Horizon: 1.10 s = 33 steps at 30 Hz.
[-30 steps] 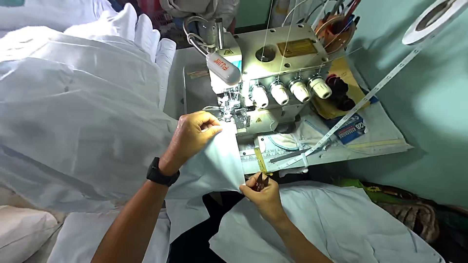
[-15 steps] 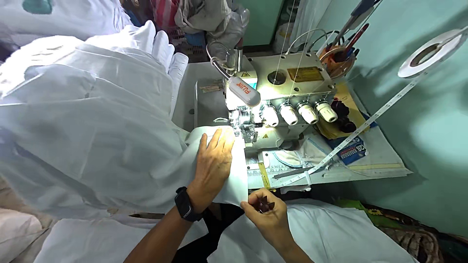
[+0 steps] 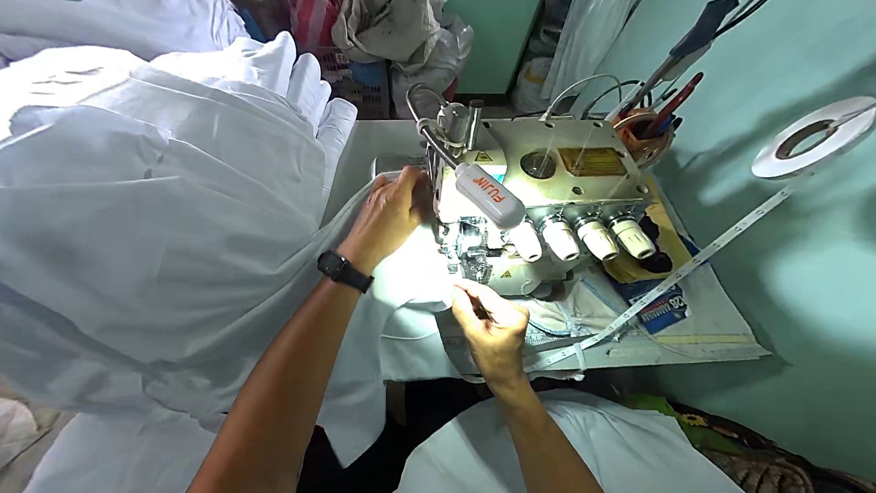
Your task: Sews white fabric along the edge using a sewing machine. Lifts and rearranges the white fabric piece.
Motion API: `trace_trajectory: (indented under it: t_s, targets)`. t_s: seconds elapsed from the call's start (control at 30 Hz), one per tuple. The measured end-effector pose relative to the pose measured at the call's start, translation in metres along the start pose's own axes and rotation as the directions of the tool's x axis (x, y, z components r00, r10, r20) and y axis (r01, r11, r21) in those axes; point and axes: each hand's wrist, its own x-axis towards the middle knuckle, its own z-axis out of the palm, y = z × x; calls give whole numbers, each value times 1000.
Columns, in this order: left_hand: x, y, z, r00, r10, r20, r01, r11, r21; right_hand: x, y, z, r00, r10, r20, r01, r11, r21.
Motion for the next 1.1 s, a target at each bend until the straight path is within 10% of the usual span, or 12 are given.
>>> trace_trajectory:
  t_s: [0.2, 0.37, 0.67, 1.1]
  targets:
    - [34, -31, -6, 955, -290, -63, 282, 953, -114, -3, -3, 5, 995, -104, 12, 103, 964, -246]
    - [19, -28, -12, 861, -421, -285, 345, 895, -282, -18, -3, -17, 977, -92, 194, 93, 996, 0]
    - [-159, 9, -32, 899, 326, -293, -323, 944, 61, -48, 3, -45, 954, 27, 300, -1, 996, -86]
    - [-227, 7, -25, 821, 202, -534, -121, 976, 183, -42, -42, 22, 883, -389, 264, 412, 910, -36]
